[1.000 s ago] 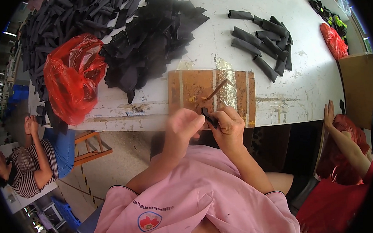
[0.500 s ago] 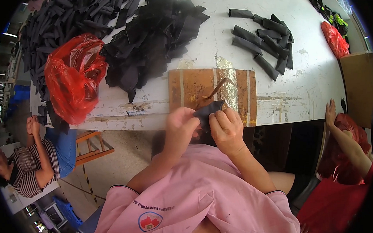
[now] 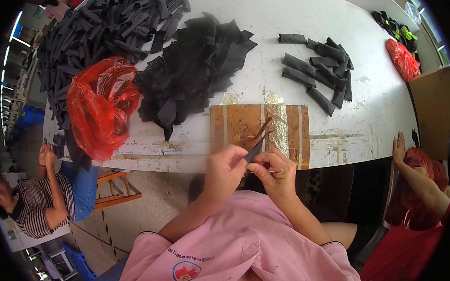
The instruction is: The person is assembling black foam grips by wrapping and sliding them onto thin rods.
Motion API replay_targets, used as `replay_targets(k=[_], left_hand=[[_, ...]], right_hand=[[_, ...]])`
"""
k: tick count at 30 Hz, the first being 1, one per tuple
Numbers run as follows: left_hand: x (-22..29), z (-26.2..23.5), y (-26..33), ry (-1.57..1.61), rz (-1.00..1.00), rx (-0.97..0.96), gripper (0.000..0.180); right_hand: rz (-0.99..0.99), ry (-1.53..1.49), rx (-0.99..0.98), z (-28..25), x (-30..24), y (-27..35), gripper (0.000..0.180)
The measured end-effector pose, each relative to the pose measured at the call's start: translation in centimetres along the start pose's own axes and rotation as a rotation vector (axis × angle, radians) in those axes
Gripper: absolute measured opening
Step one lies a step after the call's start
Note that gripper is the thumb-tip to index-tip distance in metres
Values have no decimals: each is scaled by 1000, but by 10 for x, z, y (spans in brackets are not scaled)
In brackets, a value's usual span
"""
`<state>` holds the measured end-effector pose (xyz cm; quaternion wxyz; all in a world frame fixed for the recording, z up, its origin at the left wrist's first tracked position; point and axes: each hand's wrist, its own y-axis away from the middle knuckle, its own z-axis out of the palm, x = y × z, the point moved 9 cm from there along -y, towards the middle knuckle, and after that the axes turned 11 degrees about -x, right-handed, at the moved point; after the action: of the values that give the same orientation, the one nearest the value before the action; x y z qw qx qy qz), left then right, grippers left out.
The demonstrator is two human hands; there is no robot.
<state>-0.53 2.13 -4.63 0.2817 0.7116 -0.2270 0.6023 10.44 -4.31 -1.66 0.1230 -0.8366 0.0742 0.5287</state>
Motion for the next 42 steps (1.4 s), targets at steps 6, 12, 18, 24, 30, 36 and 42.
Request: replay_targets(k=[6,12,18,24,30,36,42], left_hand=[[-10,4,6,184,-114,30,7],[14,2,10,-437,176,136,9],[-31,-11,8,392,-199,136,12],[-38,10,7,822,-324,-159,24],[-36,-19,4,170,-76,273,22],[-26,-11,-2,440,-48,171,24],[-18,-5,5,639,-150,-78,37]], right_hand=[[77,-11,20,1,1,4,20],[-172,320,-59,19,-12,5,12],[-46,361,19,18,3,-2,14],[309,-670,-156,36,50,4,7],[461,-1260,-346,72,45,11,15],[438,-1039,-179,55,56,5,13],[404,-1056,-154,54,54,13,18]])
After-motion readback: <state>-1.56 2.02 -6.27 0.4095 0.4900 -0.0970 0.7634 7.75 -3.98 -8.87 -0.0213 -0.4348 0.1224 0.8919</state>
